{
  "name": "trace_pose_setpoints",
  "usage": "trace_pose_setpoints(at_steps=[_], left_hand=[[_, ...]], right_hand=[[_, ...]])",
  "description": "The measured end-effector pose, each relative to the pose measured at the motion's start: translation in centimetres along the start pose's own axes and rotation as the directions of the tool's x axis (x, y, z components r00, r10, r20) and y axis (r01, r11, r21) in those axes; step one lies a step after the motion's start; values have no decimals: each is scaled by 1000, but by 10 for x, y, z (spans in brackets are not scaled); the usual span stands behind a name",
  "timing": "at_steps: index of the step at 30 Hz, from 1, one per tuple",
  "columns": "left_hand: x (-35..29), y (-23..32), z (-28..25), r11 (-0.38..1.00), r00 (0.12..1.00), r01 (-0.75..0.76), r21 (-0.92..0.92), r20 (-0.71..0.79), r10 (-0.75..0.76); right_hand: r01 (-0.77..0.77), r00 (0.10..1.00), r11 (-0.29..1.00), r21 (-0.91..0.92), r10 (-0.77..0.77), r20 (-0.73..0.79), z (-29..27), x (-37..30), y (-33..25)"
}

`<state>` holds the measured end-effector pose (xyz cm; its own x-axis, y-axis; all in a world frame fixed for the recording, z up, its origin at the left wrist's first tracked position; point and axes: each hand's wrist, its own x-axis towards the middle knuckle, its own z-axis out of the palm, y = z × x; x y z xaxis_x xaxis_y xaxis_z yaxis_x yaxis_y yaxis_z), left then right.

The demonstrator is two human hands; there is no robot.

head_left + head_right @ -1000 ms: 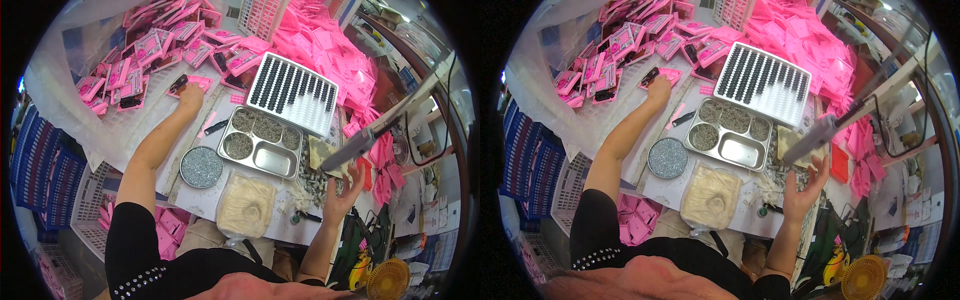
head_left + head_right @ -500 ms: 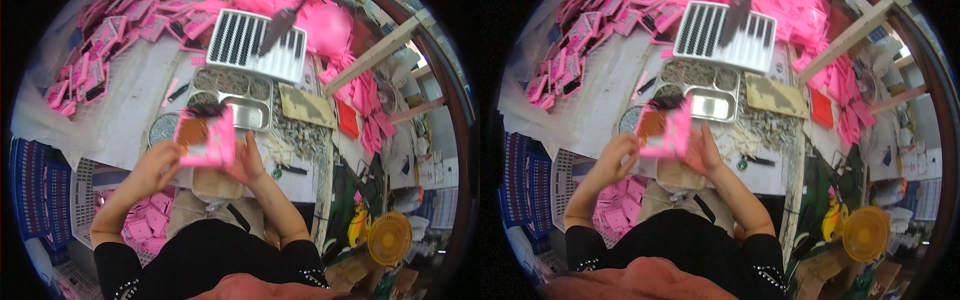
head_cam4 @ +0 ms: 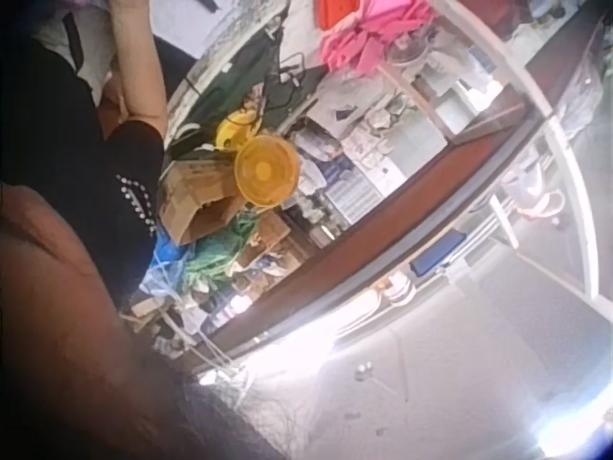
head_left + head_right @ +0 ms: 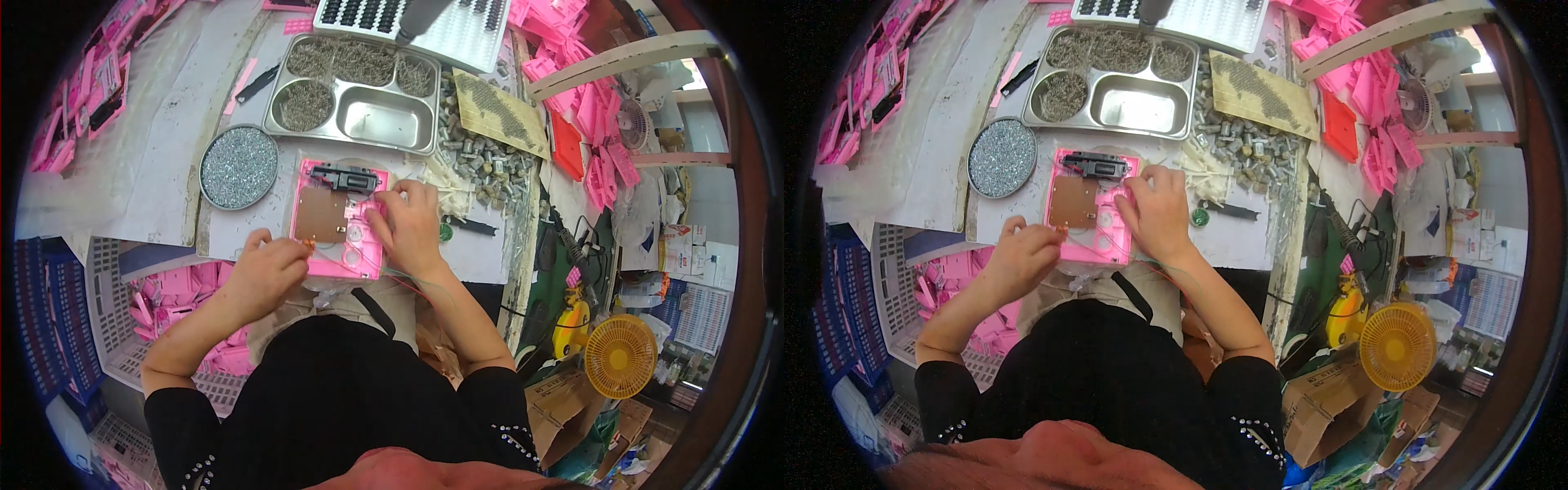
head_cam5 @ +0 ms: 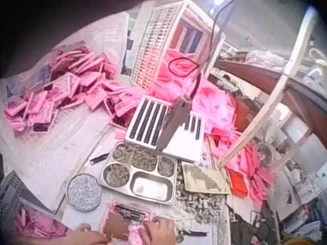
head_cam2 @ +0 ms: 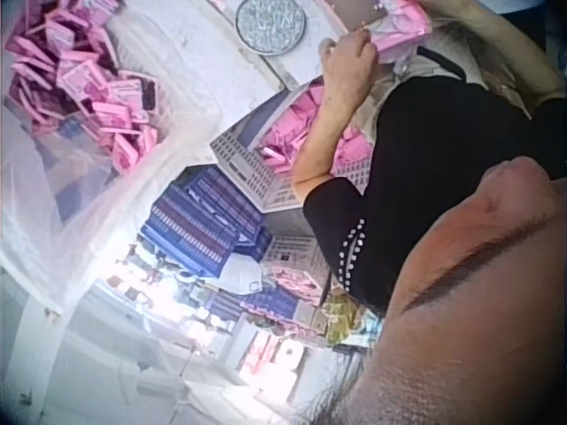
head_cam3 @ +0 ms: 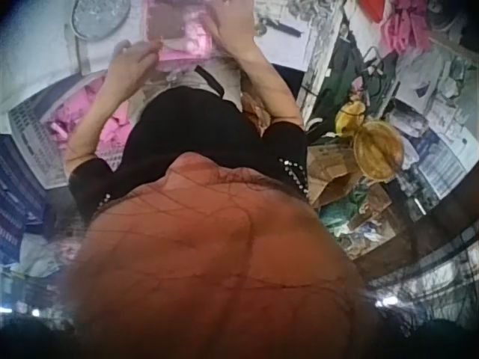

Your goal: Assembling the internal components and housing of a pink plastic toy device.

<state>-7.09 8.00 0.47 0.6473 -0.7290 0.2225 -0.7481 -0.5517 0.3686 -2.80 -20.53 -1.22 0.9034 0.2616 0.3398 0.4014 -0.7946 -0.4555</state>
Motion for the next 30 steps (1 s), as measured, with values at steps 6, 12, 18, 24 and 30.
trace_pose_setpoints(at_steps=[6, 12, 18, 24, 30], left_hand=[[9, -6, -9, 992, 999, 10, -123, 53, -4], [44, 34, 9, 984, 994, 58, -167, -85, -73], [51, 36, 44, 997, 994, -27, -76, -105, 18], [39, 33, 39, 988, 982, -33, -152, -187, 4], [37, 31, 42, 987, 973, -21, -162, -229, -17]], right_hand=[[88, 996, 995, 42, -89, 9, -6, 7, 12], [-437, 839, 862, 258, 287, 462, -45, -47, -16], [-212, 933, 836, 507, 19, 359, -64, -49, -31], [301, 952, 951, -70, -296, 75, -21, 25, -4], [395, 913, 901, -178, -364, 181, -11, 34, 2]])
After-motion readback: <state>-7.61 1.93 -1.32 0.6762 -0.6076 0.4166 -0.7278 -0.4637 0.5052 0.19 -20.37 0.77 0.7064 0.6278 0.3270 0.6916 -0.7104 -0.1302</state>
